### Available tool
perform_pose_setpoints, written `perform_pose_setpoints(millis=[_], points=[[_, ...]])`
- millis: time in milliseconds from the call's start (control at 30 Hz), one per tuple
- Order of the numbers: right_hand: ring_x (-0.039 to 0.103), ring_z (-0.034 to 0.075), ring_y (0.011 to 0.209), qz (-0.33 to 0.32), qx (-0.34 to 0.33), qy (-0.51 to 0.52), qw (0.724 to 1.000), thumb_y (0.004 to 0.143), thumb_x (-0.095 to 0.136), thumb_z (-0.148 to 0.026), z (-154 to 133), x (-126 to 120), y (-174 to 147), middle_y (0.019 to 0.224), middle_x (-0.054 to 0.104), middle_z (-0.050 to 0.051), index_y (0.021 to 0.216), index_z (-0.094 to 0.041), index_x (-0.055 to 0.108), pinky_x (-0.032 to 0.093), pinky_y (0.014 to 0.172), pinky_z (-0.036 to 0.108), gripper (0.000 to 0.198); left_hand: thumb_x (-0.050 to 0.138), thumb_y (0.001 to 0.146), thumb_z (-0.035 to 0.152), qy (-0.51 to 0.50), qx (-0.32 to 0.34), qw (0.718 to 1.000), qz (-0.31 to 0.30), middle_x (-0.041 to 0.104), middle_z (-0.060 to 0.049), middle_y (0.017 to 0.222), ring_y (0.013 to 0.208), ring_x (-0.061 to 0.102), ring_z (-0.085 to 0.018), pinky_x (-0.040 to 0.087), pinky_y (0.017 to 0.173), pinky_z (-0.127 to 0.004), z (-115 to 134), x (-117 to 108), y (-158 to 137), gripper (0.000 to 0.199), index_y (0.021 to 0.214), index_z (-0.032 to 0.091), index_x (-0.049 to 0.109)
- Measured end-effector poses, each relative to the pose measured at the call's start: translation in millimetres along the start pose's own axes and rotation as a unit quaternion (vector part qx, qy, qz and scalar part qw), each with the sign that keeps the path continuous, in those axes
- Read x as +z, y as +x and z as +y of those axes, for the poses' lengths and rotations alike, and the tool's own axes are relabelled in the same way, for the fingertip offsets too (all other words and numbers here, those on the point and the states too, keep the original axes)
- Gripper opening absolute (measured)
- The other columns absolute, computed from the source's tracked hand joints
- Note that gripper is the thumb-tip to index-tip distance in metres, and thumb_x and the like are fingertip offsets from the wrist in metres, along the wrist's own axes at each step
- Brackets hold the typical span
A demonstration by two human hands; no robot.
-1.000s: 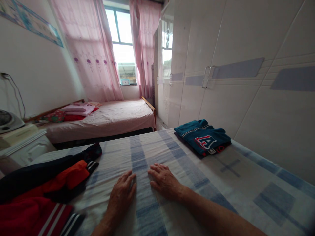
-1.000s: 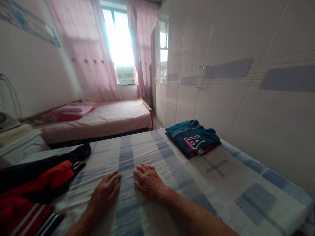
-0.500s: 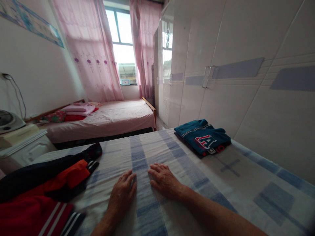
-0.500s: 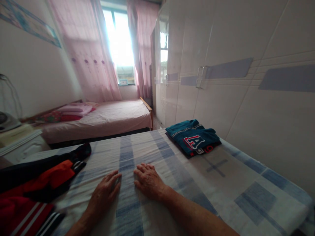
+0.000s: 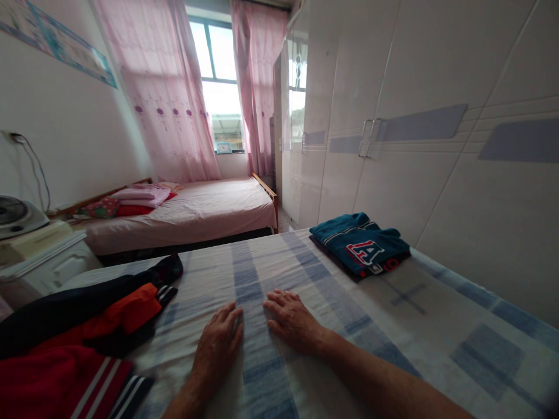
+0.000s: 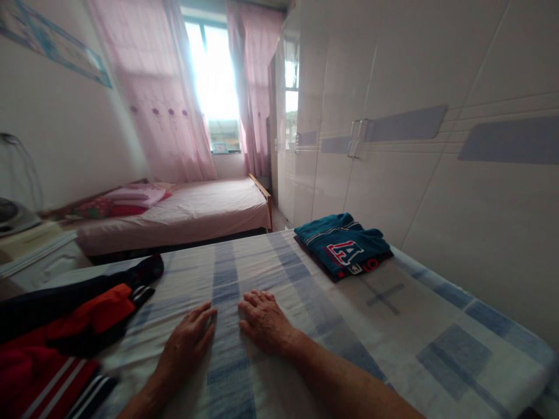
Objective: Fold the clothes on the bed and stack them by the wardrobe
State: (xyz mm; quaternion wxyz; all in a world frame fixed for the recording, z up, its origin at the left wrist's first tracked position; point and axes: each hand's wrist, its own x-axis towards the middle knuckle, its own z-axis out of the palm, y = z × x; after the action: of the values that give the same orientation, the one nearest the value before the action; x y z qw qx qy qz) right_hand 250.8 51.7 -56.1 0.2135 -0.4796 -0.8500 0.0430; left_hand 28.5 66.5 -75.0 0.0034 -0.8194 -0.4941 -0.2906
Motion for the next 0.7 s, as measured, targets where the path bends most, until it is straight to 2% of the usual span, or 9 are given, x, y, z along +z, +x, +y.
perform_pose_setpoints(millis=[700], points=[[0.038, 0.022, 0.128, 0.005, -0.008, -0.004, 1.000, 0.088, 0.049, -0.037, 0.6, -0.1, -0.5, 0.136, 0.049, 0.006, 0.125, -0.024, 0.050, 0.026, 0.107, 0.040, 0.040, 0.047, 0.084, 0.022, 0.010, 0.004, 1.000, -0.001, 0.061, -0.014, 0.120, 0.114, 0.056, -0.027, 0.047, 0.096, -0.045, -0.6, 1.4, -1.0, 0.030, 0.108, 0.014, 0.064]])
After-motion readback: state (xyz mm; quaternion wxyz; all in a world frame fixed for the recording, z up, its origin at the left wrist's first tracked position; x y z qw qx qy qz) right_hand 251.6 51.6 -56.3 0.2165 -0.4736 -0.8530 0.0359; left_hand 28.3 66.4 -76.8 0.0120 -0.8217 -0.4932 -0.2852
